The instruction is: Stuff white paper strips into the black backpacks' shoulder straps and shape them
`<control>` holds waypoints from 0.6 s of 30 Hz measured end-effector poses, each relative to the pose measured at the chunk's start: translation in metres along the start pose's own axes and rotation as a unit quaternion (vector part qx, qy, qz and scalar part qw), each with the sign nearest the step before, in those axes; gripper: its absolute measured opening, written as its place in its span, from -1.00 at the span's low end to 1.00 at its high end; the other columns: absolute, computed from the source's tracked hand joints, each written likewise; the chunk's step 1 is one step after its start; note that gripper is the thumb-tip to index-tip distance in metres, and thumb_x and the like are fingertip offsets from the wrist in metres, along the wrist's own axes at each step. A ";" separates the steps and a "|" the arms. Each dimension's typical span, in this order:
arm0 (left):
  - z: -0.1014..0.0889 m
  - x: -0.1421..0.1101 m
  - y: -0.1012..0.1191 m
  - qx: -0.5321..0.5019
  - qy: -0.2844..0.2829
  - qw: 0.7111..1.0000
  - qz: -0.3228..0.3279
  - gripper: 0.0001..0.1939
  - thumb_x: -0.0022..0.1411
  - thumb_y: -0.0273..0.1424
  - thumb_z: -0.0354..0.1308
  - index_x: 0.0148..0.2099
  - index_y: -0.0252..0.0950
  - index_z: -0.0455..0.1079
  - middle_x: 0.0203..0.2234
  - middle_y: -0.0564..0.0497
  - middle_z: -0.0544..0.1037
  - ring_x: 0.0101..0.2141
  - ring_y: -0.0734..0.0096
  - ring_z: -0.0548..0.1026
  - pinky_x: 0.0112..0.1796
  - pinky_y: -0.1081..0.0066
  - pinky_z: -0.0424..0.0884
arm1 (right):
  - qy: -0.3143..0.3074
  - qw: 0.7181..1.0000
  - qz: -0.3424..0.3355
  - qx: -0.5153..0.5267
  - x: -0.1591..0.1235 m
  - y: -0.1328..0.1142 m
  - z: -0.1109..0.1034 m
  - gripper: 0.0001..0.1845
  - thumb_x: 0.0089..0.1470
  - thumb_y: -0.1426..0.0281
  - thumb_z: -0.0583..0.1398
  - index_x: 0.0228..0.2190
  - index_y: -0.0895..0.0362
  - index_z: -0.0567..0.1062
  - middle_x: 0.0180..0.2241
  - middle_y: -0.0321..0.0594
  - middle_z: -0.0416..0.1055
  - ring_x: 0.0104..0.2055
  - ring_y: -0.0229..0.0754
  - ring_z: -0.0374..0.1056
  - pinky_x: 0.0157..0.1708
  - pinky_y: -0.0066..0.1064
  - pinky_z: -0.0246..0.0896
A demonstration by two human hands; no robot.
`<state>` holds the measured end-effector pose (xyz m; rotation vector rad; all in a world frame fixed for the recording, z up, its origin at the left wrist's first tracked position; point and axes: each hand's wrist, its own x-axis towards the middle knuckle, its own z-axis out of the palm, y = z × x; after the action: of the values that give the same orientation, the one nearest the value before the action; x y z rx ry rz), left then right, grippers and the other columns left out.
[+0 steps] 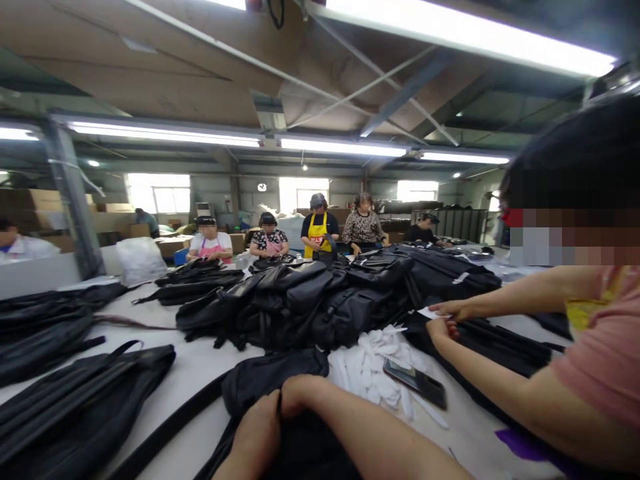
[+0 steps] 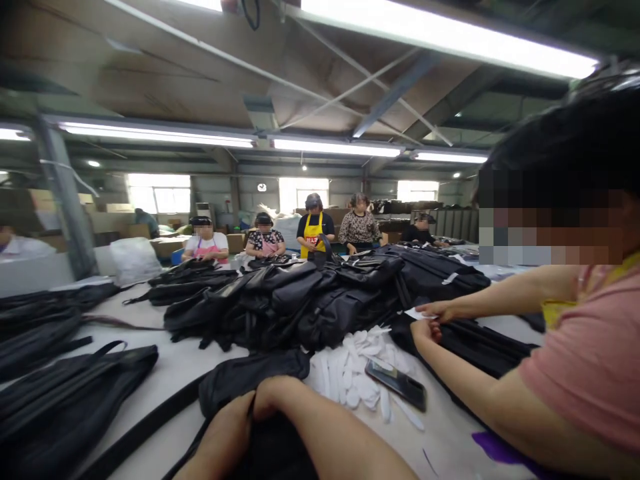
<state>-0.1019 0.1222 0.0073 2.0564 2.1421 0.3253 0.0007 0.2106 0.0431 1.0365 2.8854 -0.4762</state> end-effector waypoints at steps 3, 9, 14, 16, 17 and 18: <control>-0.008 -0.007 0.008 0.034 -0.017 0.999 -0.007 -0.52 0.25 -0.58 -0.11 0.19 -0.35 0.29 -0.07 -0.23 0.53 -0.06 0.16 0.52 -0.05 0.28 0.41 | -0.017 1.000 -0.004 -0.009 -0.016 0.001 0.000 -0.68 -0.23 0.44 0.27 -0.33 0.24 0.64 -0.33 0.09 0.59 -0.29 0.20 0.52 -0.31 -0.13 0.42; -0.009 -0.009 0.013 0.059 -0.065 0.996 -0.028 -0.51 0.28 -0.55 -0.15 0.24 -0.37 0.21 -0.02 -0.31 0.48 -0.08 0.02 0.53 -0.11 0.14 0.46 | 0.086 0.991 -0.073 0.072 -0.067 0.026 -0.022 -0.55 0.06 0.44 0.08 -0.01 0.10 0.50 0.00 -0.15 0.50 0.04 -0.09 0.39 0.04 -0.35 0.23; -0.011 -0.001 0.014 0.080 -0.105 0.991 -0.002 -0.50 0.26 -0.55 -0.11 0.23 -0.37 0.21 0.01 -0.31 0.47 -0.02 -0.01 0.49 -0.06 0.09 0.45 | 0.196 0.967 -0.010 0.164 -0.116 0.054 -0.020 -0.70 0.07 0.39 0.09 -0.24 0.12 0.60 -0.25 -0.16 0.58 -0.17 -0.08 0.47 -0.09 -0.31 0.28; -0.012 0.005 0.014 0.088 -0.127 0.988 0.008 -0.56 0.26 -0.54 -0.08 0.17 -0.37 0.30 0.00 -0.29 0.49 -0.02 0.01 0.50 -0.05 0.11 0.45 | 0.195 0.961 0.010 0.195 -0.132 0.058 -0.004 -0.71 0.08 0.38 0.08 -0.29 0.09 0.60 -0.31 -0.21 0.57 -0.23 -0.10 0.47 -0.15 -0.32 0.29; -0.012 0.008 0.015 0.094 -0.142 0.985 0.011 -0.59 0.26 -0.53 -0.05 0.13 -0.38 0.34 -0.01 -0.29 0.50 -0.02 0.01 0.50 -0.05 0.12 0.45 | 0.189 0.959 0.015 0.211 -0.139 0.059 0.006 -0.72 0.09 0.38 0.08 -0.30 0.08 0.59 -0.32 -0.22 0.57 -0.25 -0.11 0.47 -0.17 -0.33 0.29; -0.012 0.012 0.016 0.099 -0.158 0.982 0.012 -0.63 0.26 -0.50 0.00 0.09 -0.39 0.37 -0.01 -0.28 0.50 -0.03 0.03 0.50 -0.05 0.11 0.45 | 0.181 0.957 0.017 0.225 -0.145 0.059 0.017 -0.72 0.09 0.38 0.08 -0.32 0.07 0.59 -0.33 -0.24 0.57 -0.26 -0.12 0.46 -0.18 -0.33 0.29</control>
<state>-0.0905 0.1344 0.0238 2.0671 2.0243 -0.2094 0.1492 0.1592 0.0311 1.3524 3.1427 -1.0878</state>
